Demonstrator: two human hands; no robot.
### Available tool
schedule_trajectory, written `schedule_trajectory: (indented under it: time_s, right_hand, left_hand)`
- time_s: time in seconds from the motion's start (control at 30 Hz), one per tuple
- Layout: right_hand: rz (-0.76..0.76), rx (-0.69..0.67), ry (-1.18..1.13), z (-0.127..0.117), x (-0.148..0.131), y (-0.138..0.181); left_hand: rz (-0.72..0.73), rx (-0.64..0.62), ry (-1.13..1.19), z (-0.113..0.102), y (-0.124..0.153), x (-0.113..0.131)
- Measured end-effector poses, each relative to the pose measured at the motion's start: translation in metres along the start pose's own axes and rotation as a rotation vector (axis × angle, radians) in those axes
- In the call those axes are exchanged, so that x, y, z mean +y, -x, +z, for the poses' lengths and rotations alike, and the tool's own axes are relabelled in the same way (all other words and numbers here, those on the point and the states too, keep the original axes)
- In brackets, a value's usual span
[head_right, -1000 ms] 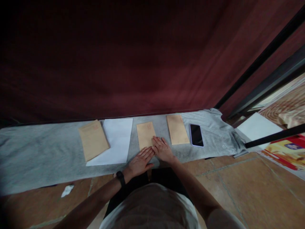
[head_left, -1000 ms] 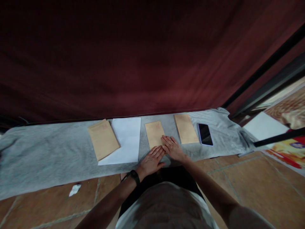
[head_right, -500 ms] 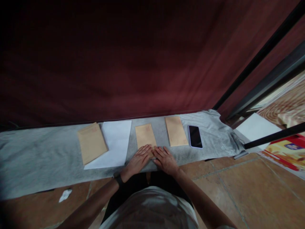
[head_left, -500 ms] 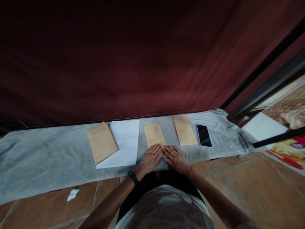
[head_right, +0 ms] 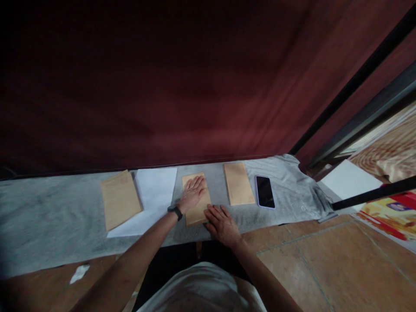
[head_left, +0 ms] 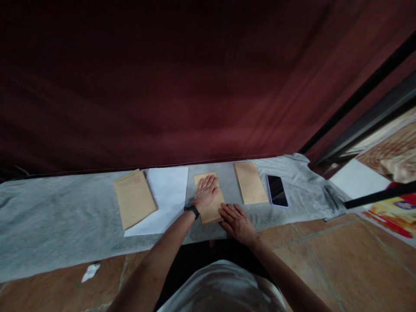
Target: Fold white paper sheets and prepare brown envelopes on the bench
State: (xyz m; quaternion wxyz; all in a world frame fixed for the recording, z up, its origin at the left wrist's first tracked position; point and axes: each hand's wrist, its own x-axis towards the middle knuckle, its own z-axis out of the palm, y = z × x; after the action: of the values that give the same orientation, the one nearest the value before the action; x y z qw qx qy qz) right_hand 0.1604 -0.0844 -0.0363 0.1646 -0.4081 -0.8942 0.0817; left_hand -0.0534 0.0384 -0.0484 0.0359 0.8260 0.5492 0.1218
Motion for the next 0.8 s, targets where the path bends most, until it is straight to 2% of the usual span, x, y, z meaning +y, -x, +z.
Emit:
schedule_trajectory:
  time_s: [0.13, 0.27, 0.5, 0.8]
  right_hand:
    - [0.009, 0.01, -0.001, -0.002, -0.001, -0.001]
    - [0.014, 0.013, -0.004, -0.003, -0.002, -0.001]
    - [0.022, 0.014, -0.004, 0.0, -0.002, 0.0]
    - [0.028, 0.001, -0.014, 0.001, -0.001, 0.001]
  left_hand:
    - [-0.031, 0.024, -0.005, -0.001, -0.012, -0.002]
    - [-0.036, -0.002, -0.013, -0.001, -0.009, 0.0]
    - [0.041, -0.019, 0.005, 0.0, 0.018, 0.007]
    - [0.123, -0.058, -0.009, -0.008, 0.057, 0.023]
